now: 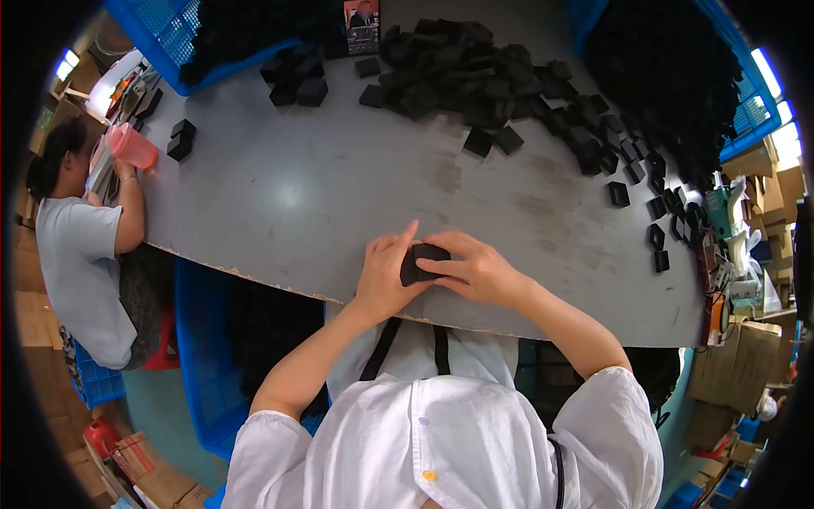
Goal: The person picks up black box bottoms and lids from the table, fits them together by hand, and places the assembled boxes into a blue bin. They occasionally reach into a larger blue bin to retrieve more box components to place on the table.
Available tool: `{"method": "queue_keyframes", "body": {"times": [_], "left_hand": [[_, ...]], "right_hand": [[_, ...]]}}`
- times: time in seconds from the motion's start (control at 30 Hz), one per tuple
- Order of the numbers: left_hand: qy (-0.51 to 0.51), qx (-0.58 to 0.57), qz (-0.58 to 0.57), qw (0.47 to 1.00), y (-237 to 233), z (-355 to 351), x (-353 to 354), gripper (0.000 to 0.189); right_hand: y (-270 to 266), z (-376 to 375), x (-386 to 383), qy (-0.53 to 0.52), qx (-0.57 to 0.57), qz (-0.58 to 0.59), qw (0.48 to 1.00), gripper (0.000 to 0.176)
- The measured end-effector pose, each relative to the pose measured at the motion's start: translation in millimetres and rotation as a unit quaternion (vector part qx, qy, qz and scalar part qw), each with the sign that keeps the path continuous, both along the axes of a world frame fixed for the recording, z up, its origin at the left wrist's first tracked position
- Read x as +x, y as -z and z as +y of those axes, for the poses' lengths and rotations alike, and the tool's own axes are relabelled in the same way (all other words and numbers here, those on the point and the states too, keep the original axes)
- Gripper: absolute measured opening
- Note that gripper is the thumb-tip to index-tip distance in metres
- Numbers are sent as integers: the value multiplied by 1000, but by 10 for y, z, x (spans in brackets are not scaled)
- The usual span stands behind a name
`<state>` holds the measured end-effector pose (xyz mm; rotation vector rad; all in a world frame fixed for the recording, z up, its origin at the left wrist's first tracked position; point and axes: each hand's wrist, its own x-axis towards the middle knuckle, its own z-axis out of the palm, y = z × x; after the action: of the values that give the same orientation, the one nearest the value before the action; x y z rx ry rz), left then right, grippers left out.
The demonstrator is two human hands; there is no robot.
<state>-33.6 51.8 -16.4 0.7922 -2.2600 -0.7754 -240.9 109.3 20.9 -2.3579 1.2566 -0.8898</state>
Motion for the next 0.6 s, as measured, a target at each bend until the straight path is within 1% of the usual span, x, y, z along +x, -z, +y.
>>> {"method": "queue_keyframes", "body": {"times": [0.07, 0.13, 0.23, 0.27, 0.33, 0.4, 0.47, 0.5, 0.53, 0.57, 0.6], "left_hand": [[-2, 4, -7, 1000, 7, -20, -28, 90], [16, -23, -4, 1000, 18, -34, -25, 85], [42, -37, 1, 998, -64, -68, -29, 81], [40, -43, 2, 998, -66, -90, -35, 81], [73, -26, 7, 997, -17, -116, -35, 79], [74, -42, -1, 996, 14, -139, -8, 77], [98, -40, 22, 994, 20, -171, -8, 81], [96, -48, 23, 994, -100, -223, 50, 81], [167, 68, -75, 981, -259, -352, 174, 84], [235, 181, -170, 940, -467, -510, 310, 87], [313, 255, -228, 886, -718, -772, 562, 93]], "right_hand": [[-18, 30, 38, 14, 10, 2, 1000, 40], [8, 54, 64, 27, 22, 0, 999, 39], [117, 76, 35, 33, -7, 23, 999, 43], [180, 108, 47, 50, -21, 39, 998, 43], [200, 150, 80, 60, -45, 55, 996, 44], [198, 213, 122, 97, 2, 89, 991, 45], [186, 220, 68, 88, -9, 94, 992, 46], [164, 205, 16, 51, 29, 57, 997, 46], [133, 154, -75, 15, 62, 23, 998, 46], [126, 93, -236, 74, 44, 0, 996, 49], [146, 35, -409, 136, 30, -26, 990, 51]]}}
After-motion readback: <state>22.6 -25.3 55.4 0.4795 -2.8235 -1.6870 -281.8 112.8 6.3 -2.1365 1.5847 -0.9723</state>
